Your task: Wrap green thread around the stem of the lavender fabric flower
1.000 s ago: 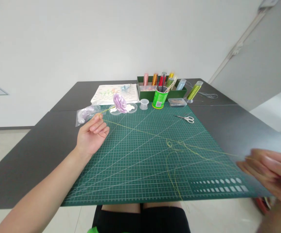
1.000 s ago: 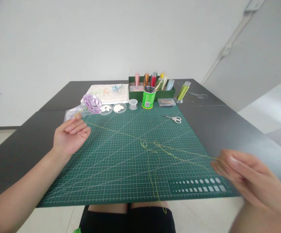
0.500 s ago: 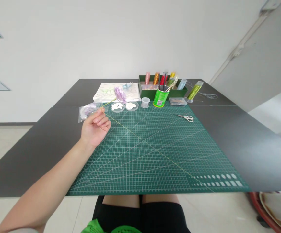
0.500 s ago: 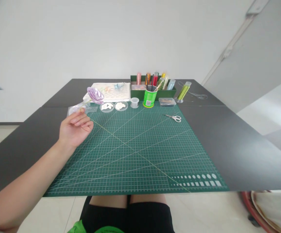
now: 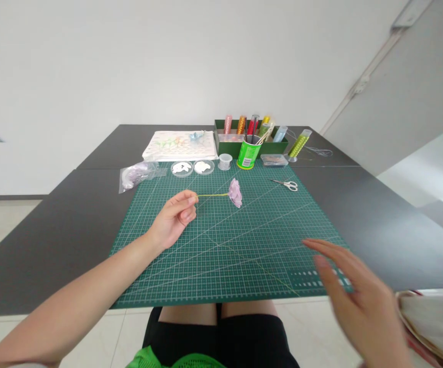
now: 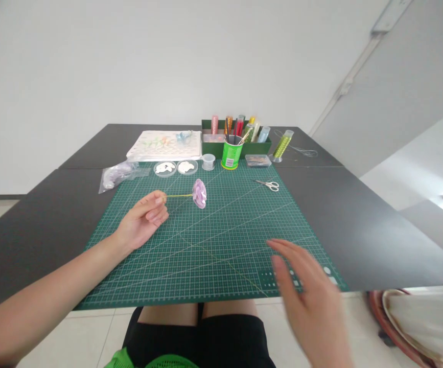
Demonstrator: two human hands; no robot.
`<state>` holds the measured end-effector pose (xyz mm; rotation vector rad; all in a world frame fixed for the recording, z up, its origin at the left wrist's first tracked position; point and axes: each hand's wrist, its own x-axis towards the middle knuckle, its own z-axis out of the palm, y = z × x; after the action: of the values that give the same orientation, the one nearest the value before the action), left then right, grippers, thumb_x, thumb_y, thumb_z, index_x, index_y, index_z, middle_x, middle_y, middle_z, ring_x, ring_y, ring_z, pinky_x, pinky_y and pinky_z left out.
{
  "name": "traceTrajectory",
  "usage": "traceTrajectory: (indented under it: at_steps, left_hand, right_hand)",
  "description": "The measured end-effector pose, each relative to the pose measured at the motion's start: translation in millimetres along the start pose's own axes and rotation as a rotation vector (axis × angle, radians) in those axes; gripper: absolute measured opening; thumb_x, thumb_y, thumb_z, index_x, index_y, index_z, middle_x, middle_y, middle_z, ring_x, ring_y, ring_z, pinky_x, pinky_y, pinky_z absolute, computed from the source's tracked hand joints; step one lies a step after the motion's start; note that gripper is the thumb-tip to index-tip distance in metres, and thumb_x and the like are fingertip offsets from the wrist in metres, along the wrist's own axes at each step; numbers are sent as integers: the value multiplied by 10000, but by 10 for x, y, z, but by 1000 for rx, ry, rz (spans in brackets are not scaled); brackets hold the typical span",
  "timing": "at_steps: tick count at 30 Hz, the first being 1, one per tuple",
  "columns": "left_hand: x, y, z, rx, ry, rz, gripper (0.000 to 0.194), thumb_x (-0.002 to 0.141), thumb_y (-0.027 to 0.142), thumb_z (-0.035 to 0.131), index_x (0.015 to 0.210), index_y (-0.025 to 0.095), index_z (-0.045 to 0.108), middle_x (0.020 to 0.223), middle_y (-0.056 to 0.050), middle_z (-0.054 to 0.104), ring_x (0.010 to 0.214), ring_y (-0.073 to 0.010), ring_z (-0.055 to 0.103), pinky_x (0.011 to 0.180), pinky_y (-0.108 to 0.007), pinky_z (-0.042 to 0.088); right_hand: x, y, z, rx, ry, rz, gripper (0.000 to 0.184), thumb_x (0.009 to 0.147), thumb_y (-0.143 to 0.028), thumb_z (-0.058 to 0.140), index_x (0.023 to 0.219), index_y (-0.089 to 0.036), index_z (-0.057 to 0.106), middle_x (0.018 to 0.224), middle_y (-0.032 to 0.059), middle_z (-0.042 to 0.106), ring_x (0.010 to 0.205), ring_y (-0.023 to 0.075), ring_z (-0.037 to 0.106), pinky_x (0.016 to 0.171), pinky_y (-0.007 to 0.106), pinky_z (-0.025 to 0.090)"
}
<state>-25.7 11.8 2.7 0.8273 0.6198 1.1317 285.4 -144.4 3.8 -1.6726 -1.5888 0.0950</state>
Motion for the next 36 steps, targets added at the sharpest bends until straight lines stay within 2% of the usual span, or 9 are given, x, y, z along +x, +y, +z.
traceTrajectory:
  at_steps: [2, 5, 7, 9, 13, 16, 21, 28, 36]
  left_hand:
    - [-31, -48, 15, 31, -20, -30, 221, 755, 270, 870, 787, 141, 693, 475, 102, 368, 443, -37, 300, 469, -148, 317]
    - [-69, -99, 39, 89, -38, -62, 240, 767, 325, 863, 789, 156, 693, 473, 93, 400, 454, -47, 318, 478, -157, 302]
    - [-90, -117, 53, 117, -44, -68, 256, 775, 357, 859, 790, 165, 690, 467, 91, 415, 461, -52, 333, 500, -160, 320]
    - [-113, -129, 65, 143, -50, -69, 268, 791, 392, 848, 799, 174, 691, 462, 89, 433, 460, -57, 344, 514, -169, 340]
    - [-171, -162, 99, 223, -26, -33, 270, 824, 420, 821, 814, 183, 692, 464, 79, 475, 462, -69, 383, 497, -181, 333]
    - [-212, -194, 132, 279, -2, 13, 258, 842, 423, 808, 820, 189, 701, 474, 74, 501, 458, -73, 408, 480, -180, 337]
    - [-256, -205, 177, 402, -3, 135, 231, 869, 417, 790, 821, 202, 723, 506, 50, 572, 453, -89, 474, 464, -198, 379]
    - [-303, -154, 174, 737, 82, 356, 91, 915, 259, 732, 842, 223, 774, 565, 21, 662, 529, -128, 610, 562, -235, 476]
    - [-285, -50, 162, 774, -30, 339, 121, 932, 263, 699, 853, 204, 769, 790, -37, 800, 731, -173, 751, 728, -269, 576]
  right_hand:
    - [95, -405, 504, 209, -195, -78, 329, 1020, -406, 571, 1299, -308, 717, 1357, 112, 705, 1236, 301, 680, 1015, 508, 562]
    - [206, -943, 1117, 478, -264, -55, 519, 1020, -453, 566, 1504, -269, 547, 1557, 115, 550, 1443, 302, 517, 1155, 526, 469]
    - [265, -1168, 1362, 665, -249, 64, 537, 1034, -476, 531, 1527, -262, 508, 1543, 119, 558, 1417, 285, 539, 1141, 503, 479]
    - [309, -1288, 1492, 813, -211, 208, 502, 1045, -485, 498, 1480, -240, 546, 1362, 124, 678, 1199, 253, 676, 995, 434, 562]
    - [330, -1376, 1568, 890, -11, 364, 372, 1035, -451, 496, 1229, -189, 675, 916, 53, 721, 653, 133, 612, 622, 289, 515]
    - [318, -1439, 1569, 904, 164, 395, 259, 987, -403, 569, 1013, -178, 694, 702, -9, 631, 520, 101, 489, 523, 256, 440]
    - [329, -1517, 1551, 909, 231, 406, 208, 918, -358, 657, 802, -185, 658, 634, -11, 630, 551, 123, 566, 524, 253, 482]
    - [329, -1439, 1498, 857, 213, 359, 189, 918, -312, 663, 775, -188, 657, 602, -24, 632, 513, 110, 562, 508, 237, 486]
    - [317, -1302, 1375, 794, 109, 330, 187, 938, -334, 652, 828, -188, 689, 640, -10, 629, 648, 148, 628, 594, 258, 523]
